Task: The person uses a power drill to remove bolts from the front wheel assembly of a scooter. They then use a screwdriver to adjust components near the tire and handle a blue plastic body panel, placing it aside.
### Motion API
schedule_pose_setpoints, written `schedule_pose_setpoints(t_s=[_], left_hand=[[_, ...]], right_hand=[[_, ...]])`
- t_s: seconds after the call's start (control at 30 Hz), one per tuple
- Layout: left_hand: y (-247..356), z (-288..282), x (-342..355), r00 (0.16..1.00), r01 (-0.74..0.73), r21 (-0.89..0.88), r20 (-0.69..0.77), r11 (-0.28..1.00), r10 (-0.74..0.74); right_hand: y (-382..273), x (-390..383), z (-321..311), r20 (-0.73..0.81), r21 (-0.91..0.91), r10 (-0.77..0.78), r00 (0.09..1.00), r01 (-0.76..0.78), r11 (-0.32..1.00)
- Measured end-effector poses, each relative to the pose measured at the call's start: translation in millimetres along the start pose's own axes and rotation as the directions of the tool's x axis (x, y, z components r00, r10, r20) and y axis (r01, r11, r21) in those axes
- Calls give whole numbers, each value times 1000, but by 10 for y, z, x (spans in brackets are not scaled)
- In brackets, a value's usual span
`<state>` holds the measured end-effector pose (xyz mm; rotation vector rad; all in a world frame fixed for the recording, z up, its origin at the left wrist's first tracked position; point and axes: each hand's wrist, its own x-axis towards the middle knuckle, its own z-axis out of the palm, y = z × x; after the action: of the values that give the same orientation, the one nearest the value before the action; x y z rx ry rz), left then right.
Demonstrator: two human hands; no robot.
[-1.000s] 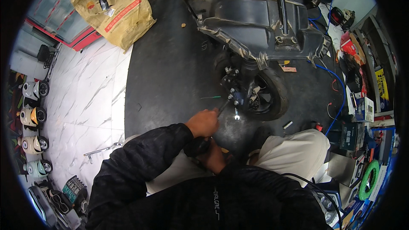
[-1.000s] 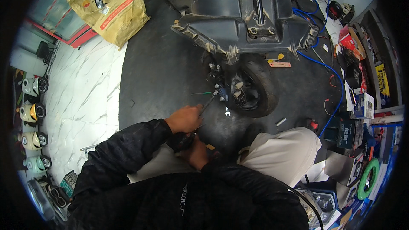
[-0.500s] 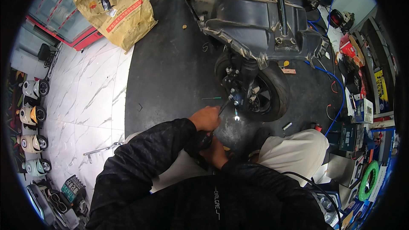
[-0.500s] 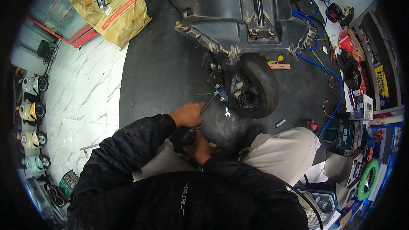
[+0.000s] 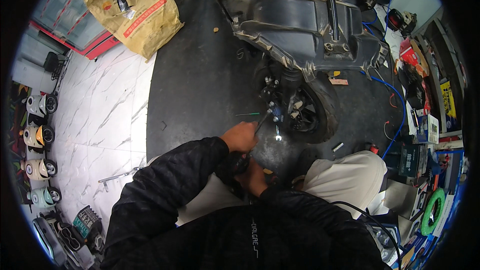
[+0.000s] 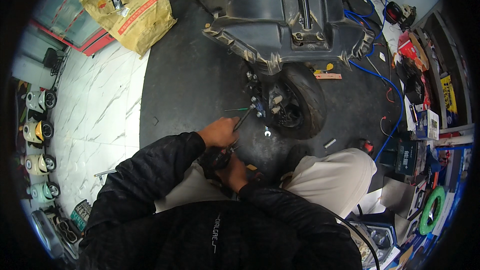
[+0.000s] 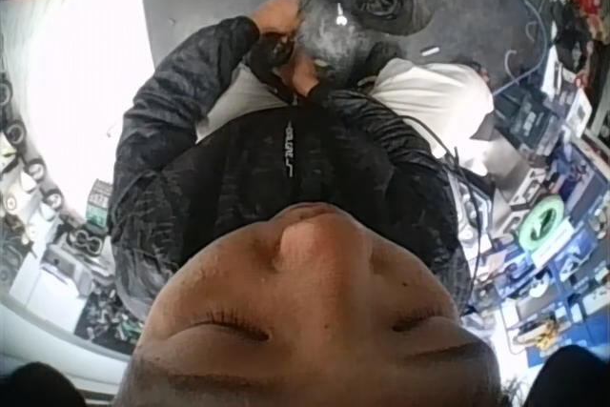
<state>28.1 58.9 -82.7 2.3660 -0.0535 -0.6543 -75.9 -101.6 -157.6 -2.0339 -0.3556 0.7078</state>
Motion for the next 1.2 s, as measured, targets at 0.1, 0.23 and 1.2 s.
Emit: schedule_pose_setpoints(t_s=[0.1,0.23,1.2], left_hand=[[18,-32,-10,1000,6,14,12,1000,-6],[174,-44,4,993,-75,13,91,997,73],[-117,-16,108,1000,8,105,10,994,-9]], right_hand=[[-30,-2,10,-6,7,14,1000,-14,1000],[-45,23,53,-63,72,48,997,-43,996],[-82,159,42,65,152,37,997,-47,987]])
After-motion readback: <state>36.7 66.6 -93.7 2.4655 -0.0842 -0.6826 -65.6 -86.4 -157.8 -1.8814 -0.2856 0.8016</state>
